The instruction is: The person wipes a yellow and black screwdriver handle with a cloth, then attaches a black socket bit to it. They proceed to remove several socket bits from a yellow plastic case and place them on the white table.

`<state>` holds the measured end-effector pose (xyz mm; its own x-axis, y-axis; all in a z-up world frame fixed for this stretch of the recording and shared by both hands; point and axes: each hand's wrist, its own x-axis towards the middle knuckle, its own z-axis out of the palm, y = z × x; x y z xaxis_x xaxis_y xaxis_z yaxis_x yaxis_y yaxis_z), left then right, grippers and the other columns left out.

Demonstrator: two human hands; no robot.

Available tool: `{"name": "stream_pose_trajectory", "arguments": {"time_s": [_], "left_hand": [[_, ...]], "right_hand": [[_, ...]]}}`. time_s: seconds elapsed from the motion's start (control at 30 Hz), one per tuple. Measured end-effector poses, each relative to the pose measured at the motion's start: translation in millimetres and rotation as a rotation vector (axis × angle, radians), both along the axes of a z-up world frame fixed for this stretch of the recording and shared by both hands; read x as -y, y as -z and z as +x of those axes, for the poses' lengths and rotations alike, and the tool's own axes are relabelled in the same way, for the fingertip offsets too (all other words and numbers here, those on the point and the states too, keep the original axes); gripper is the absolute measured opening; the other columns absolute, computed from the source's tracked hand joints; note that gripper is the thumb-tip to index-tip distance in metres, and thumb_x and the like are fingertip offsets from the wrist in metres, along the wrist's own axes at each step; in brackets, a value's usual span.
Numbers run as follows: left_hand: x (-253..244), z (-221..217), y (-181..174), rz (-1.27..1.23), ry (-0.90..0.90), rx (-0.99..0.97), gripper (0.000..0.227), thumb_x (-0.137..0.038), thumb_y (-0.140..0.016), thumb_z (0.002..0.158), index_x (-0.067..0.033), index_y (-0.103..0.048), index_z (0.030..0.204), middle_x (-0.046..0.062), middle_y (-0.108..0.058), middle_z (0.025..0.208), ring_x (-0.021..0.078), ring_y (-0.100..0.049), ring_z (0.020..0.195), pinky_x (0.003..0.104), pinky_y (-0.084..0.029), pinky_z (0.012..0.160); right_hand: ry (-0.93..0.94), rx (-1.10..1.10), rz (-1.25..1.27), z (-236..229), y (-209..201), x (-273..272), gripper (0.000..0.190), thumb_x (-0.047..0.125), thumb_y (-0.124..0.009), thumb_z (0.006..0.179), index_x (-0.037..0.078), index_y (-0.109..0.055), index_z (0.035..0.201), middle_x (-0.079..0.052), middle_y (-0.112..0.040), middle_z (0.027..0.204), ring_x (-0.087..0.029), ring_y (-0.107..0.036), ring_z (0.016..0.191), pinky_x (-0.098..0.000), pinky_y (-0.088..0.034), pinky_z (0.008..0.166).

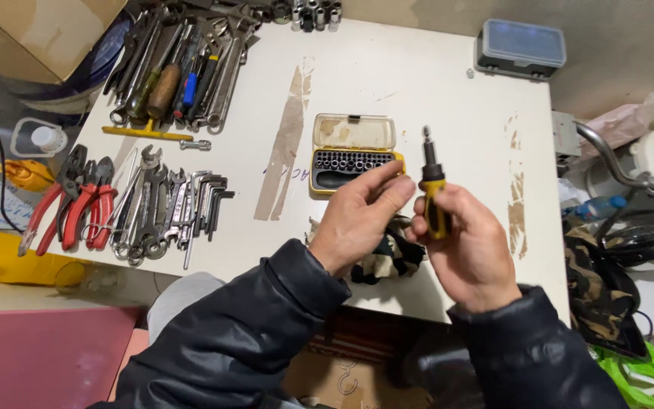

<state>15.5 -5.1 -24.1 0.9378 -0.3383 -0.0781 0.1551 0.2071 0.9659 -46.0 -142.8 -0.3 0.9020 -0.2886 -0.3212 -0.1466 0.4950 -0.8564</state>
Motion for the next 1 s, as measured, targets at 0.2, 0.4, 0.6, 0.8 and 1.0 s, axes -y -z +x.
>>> {"name": "stream_pose_trajectory", "arguments": {"time_s": [0.2,0.4,0.6,0.8,1.0], "left_hand": [[0.7,1.5,-3.8,0.088,0.058,0.033,0.041,-0.032,-0.077,0.091,-0.006,-0.073,0.123,0.014,-0.078,0.105,0.0168,-0.07,0.099,0.035,-0.06,0.086],[7.6,7.2,1.1,0.084,0.169,0.039,0.045,-0.036,-0.075,0.09,-0.0035,-0.072,0.122,0.019,-0.077,0.104,0.0229,-0.075,0.095,0.032,-0.06,0.081],[-5.3,19.9,-7.2,0.175,0.226,0.072,0.05,-0.037,-0.068,0.095,0.0,-0.067,0.129,0.02,-0.076,0.109,0.022,-0.075,0.096,0.032,-0.06,0.081],[-8.3,19.4,-9.0,0.076,0.07,-0.029,0.051,-0.041,-0.069,0.095,-0.0019,-0.068,0.129,0.021,-0.074,0.112,0.0245,-0.076,0.095,0.031,-0.062,0.077],[-2.4,38.8,0.8,-0.13,0.09,-0.126,0.066,-0.057,-0.064,0.094,-0.0031,-0.064,0.132,0.017,-0.074,0.116,0.0219,-0.075,0.099,0.027,-0.061,0.078]], "right_hand": [[0.088,0.093,-0.092,21.5,-20.8,26.9,0.032,0.029,-0.057,0.103,0.0,-0.064,0.114,-0.011,-0.063,0.079,-0.017,-0.063,0.061,-0.0335,-0.058,0.058],[-0.002,0.116,0.078,35.0,-3.9,49.8,0.039,0.036,-0.055,0.103,0.001,-0.065,0.117,-0.01,-0.065,0.079,-0.019,-0.063,0.062,-0.0352,-0.056,0.062],[0.052,0.157,0.055,47.2,2.7,51.8,0.029,0.024,-0.066,0.098,0.004,-0.064,0.117,-0.013,-0.072,0.09,-0.024,-0.073,0.071,-0.0383,-0.061,0.068],[0.092,0.157,-0.127,44.2,-26.4,25.6,0.029,0.016,-0.074,0.093,0.009,-0.055,0.114,-0.013,-0.07,0.085,-0.023,-0.071,0.068,-0.0301,-0.058,0.055],[0.19,0.339,-0.426,42.5,-11.9,1.2,0.037,0.004,-0.081,0.086,0.002,-0.056,0.114,-0.011,-0.06,0.071,-0.015,-0.059,0.047,-0.0252,-0.048,0.036]]}}
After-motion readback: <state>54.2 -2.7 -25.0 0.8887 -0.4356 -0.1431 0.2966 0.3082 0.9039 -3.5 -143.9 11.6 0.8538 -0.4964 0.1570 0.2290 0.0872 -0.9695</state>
